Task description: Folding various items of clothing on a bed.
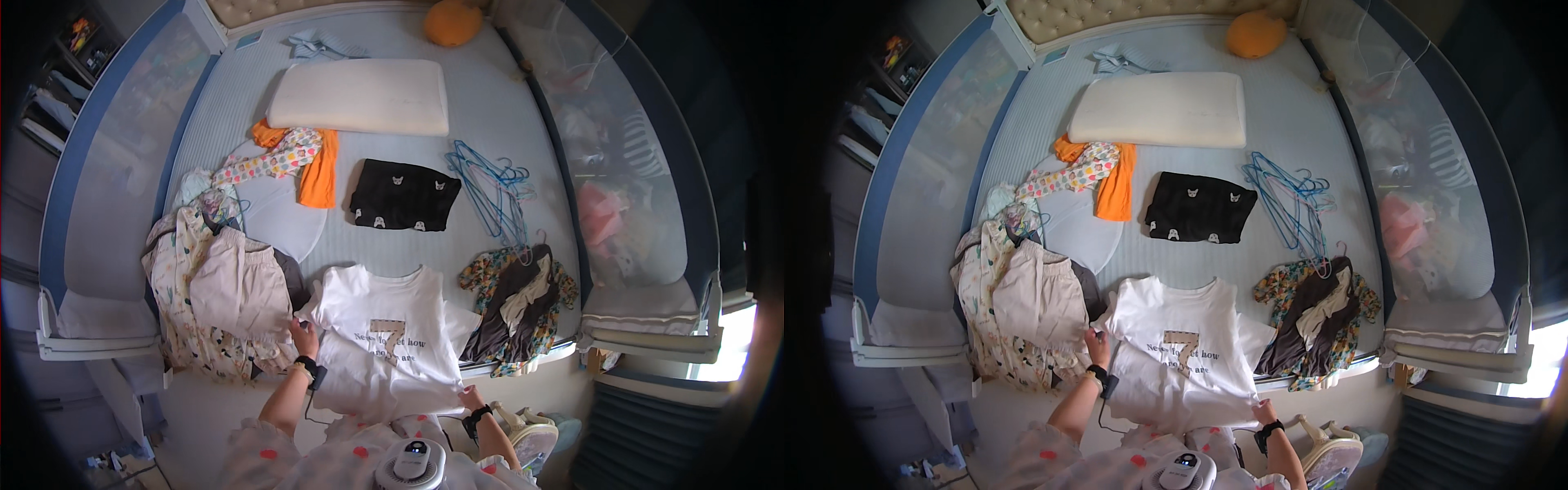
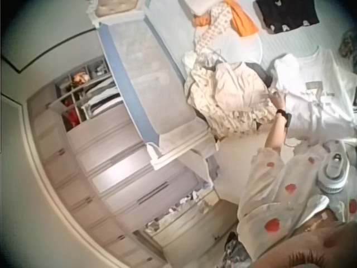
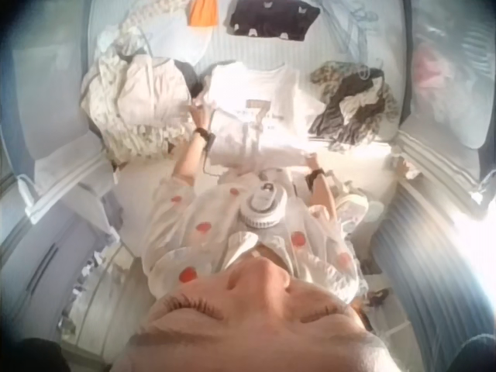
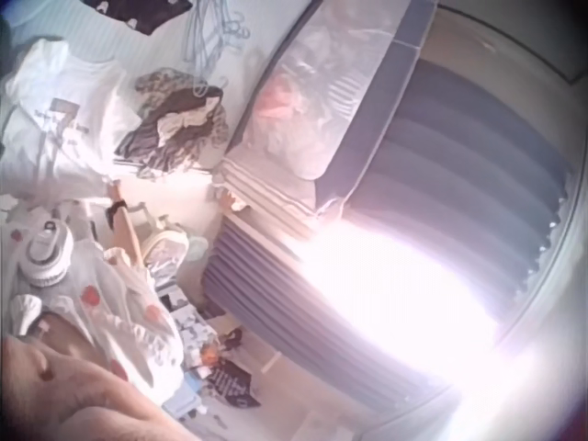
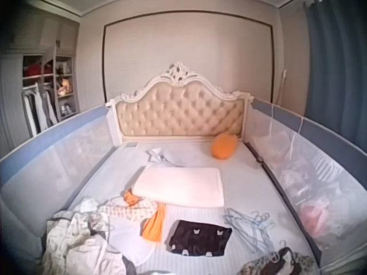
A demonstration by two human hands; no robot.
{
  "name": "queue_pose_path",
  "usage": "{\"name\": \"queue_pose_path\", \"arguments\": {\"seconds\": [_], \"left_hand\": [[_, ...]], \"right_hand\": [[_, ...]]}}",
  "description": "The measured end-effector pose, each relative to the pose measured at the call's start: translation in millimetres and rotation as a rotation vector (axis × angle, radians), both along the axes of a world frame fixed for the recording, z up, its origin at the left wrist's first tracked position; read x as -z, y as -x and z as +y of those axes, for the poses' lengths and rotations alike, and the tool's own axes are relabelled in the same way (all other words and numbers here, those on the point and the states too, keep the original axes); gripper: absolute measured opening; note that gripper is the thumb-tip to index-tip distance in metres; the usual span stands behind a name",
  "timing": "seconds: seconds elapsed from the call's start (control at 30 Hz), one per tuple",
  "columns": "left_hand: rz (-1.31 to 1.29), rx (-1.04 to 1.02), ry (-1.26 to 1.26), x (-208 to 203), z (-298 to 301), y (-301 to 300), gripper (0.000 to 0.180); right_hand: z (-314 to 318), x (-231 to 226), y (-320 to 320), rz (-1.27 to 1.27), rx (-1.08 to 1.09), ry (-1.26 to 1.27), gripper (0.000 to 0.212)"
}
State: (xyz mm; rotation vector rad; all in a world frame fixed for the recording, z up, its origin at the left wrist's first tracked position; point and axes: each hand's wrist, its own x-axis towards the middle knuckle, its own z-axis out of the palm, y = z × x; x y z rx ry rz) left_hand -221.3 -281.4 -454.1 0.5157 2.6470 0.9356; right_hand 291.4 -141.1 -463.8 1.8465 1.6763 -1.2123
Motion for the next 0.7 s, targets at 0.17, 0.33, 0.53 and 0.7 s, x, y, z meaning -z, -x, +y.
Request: {"name": "queue_pose_path", "arguments": {"seconds": [0.17,0.33,0.53,0.7], "left_hand": [[-0.228,0.063,0.322,30,-63,-72,0.074],[-0.246,0.028,0.433,26,-98,-79,0.050],[-0.217,-0.136,0.297,-24,-144,-83,0.031],[-0.462,-0.203,0.472,-22,-189,-93,0.036]], "right_hand": [[-33,27,-15,0.050,0.109,0.093,0.055],[-31,-21,21,0.079,0.069,0.223,0.061],[-41,25,-14,0.084,0.051,0.139,0.050],[-28,48,-21,0.015,-0.064,0.239,0.046]]}}
